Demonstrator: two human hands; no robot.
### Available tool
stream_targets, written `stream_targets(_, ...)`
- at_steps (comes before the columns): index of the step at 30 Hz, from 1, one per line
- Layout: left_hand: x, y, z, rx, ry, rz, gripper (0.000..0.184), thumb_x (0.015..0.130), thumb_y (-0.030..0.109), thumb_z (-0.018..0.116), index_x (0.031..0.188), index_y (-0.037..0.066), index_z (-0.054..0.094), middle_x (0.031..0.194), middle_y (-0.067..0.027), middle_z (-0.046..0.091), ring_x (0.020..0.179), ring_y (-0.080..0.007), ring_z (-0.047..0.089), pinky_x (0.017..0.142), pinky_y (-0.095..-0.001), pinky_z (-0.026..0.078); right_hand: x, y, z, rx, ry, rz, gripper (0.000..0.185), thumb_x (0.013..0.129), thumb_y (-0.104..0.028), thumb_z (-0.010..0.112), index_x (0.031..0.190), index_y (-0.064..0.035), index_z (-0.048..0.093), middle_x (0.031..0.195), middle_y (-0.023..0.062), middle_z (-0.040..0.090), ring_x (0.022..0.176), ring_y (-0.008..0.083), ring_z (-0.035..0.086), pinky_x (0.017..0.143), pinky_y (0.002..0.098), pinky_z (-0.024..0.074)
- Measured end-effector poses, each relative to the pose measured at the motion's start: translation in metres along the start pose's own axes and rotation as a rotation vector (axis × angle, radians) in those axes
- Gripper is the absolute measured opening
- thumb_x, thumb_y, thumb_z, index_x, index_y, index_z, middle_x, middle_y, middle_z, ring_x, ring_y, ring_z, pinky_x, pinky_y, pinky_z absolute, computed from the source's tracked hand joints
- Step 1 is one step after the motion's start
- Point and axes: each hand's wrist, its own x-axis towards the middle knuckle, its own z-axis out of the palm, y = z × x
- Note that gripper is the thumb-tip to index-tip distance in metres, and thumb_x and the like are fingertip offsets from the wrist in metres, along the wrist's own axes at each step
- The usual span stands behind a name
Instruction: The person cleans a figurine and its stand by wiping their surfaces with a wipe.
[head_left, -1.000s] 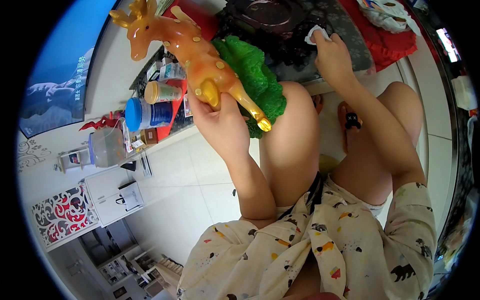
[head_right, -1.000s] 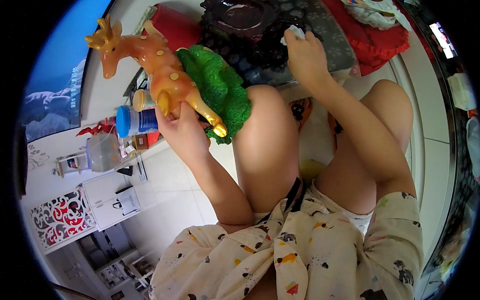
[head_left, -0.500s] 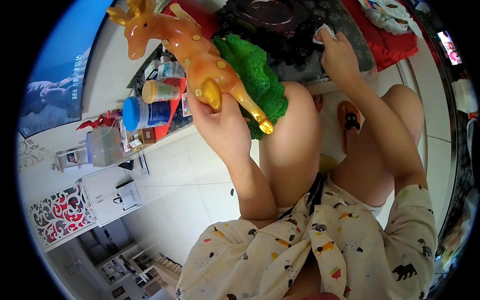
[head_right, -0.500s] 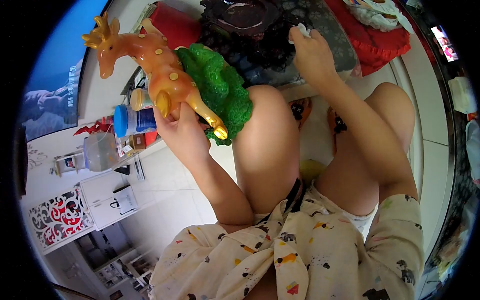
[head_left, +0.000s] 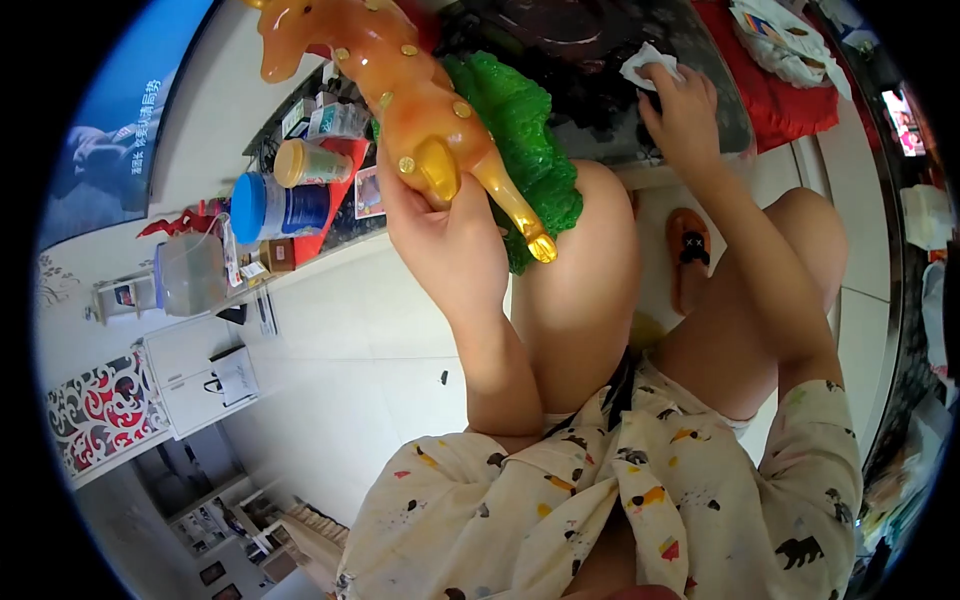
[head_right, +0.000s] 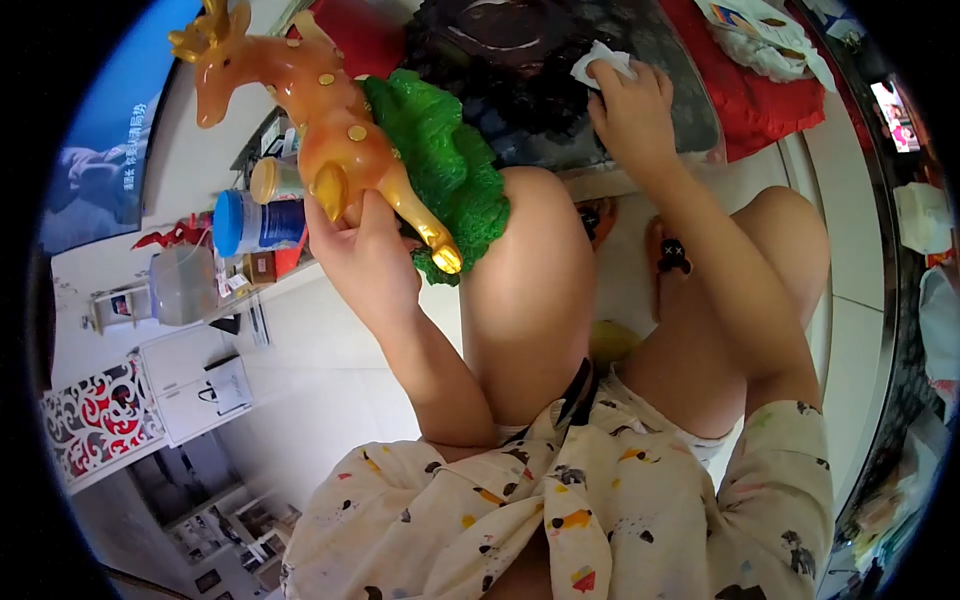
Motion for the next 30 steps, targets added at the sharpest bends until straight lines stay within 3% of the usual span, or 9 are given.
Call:
stream_targets(5, 0.0, 0.005, 0.001, 0.017, -0.006, 0.009, 0.059, 0.083, -0.009, 0.055, 0.139, -0.004, 0.04, 0.124, -0.013, 0.058, 0.112, -0.0166, 0.057, 0.096, -0.0278, 0.045, 0.007, -0.007, 0.001, -0.171, 0.067, -0.163, 0.029, 0.081, -0.008, 0.066, 0.107, -0.0139, 0.058, 0.096, 0.0041, 0.065, 0.108, 0.0297, 0.056, 0.097, 0.0481, 0.0353)
stream_targets(12, 0.002, -0.003, -0.004, 0.096, 0.014, 0.045, 0.064, 0.084, 0.004, 0.066, 0.14, -0.005, 0.037, 0.119, -0.0157, 0.063, 0.106, -0.0176, 0.062, 0.091, -0.0285, 0.048, 0.01, 0.009, 0.013, 0.042, 0.052, -0.137, 0.023, 0.08, -0.004, 0.066, 0.102, -0.0086, 0.06, 0.093, 0.0084, 0.065, 0.098, 0.0315, 0.058, 0.086, 0.0438, 0.0446)
stream_targets(17, 0.003, -0.012, -0.005, 0.084, 0.029, 0.14, 0.068, 0.082, 0.006, 0.067, 0.141, -0.005, 0.035, 0.107, -0.0183, 0.069, 0.094, -0.0212, 0.069, 0.081, -0.0297, 0.052, 0.012, 0.007, 0.013, 0.071, 0.043, -0.132, 0.017, 0.08, -0.003, 0.065, 0.097, -0.006, 0.061, 0.089, 0.014, 0.064, 0.09, 0.0344, 0.059, 0.076, 0.0444, 0.0468)
stream_targets(23, 0.006, -0.016, -0.008, 0.212, 0.028, 0.184, 0.067, 0.079, 0.004, 0.063, 0.14, -0.005, 0.036, 0.097, -0.0188, 0.07, 0.082, -0.0293, 0.071, 0.072, -0.0308, 0.054, 0.012, 0.003, 0.002, -0.003, -0.08, -0.059, 0.013, 0.083, -0.002, 0.063, 0.095, -0.005, 0.06, 0.086, 0.0147, 0.063, 0.086, 0.0352, 0.058, 0.074, 0.0445, 0.0458)
stream_targets(28, 0.0, -0.002, -0.003, -0.008, 0.014, 0.057, 0.059, 0.083, 0.0, 0.068, 0.137, -0.002, 0.043, 0.126, -0.0097, 0.058, 0.114, -0.0149, 0.056, 0.096, -0.026, 0.044, 0.01, 0.004, 0.003, 0.192, 0.05, 0.183, 0.015, 0.083, -0.002, 0.066, 0.095, -0.0034, 0.057, 0.086, 0.0136, 0.063, 0.084, 0.0318, 0.058, 0.074, 0.0421, 0.0459)
stream_targets(30, 0.001, 0.009, 0.0, -0.085, 0.026, 0.064, 0.06, 0.084, 0.0, 0.067, 0.138, -0.002, 0.042, 0.126, -0.0102, 0.058, 0.115, -0.0151, 0.056, 0.097, -0.026, 0.044, 0.014, 0.007, 0.005, 0.343, 0.075, 0.258, 0.017, 0.082, -0.003, 0.067, 0.096, -0.003, 0.057, 0.086, 0.0129, 0.063, 0.084, 0.0305, 0.058, 0.074, 0.0415, 0.0458)
